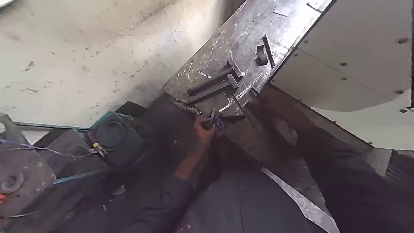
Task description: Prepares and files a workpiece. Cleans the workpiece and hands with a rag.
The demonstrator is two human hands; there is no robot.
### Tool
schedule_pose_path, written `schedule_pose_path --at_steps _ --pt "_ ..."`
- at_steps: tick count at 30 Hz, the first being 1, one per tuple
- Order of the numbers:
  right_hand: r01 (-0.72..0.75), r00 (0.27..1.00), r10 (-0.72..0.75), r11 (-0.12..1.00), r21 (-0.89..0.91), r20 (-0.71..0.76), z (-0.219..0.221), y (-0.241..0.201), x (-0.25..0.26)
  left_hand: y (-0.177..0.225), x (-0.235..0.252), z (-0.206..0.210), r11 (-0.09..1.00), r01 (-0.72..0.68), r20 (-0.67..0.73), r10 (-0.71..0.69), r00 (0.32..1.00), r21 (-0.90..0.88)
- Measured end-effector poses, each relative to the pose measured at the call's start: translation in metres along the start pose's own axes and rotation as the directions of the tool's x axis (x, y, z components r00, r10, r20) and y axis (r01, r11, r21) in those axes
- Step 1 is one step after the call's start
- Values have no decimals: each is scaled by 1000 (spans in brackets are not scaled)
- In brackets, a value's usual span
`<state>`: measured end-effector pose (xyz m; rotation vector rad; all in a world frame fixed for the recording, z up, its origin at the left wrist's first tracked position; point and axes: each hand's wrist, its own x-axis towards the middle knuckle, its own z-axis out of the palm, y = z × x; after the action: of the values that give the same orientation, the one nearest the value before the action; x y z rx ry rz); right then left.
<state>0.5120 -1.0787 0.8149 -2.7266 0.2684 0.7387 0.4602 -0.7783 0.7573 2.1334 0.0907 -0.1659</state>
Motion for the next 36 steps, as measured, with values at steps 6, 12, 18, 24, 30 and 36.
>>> schedule_pose_path --at_steps 6,12,18,24,30,36 --pt "311 917 -94 777 547 -387 -4 -10 -56 -8 15 -2 957 -251 104 238 966 146" --pt "302 914 -107 824 480 -392 38 -55 -48 -10 36 5 823 -459 277 380 883 334" --pt "413 814 -161 836 360 -558 46 -62 -50 -12 42 2 782 -524 321 428 845 336" --pt "280 908 -157 917 285 -388 50 -68 -38 -9 45 4 760 -558 323 464 825 333" --pt "302 894 -167 910 284 -415 50 -69 -44 -11 45 5 738 -587 315 500 807 334" --pt "416 824 -225 863 286 -520 49 -66 -57 -16 45 5 736 -596 306 514 801 323"
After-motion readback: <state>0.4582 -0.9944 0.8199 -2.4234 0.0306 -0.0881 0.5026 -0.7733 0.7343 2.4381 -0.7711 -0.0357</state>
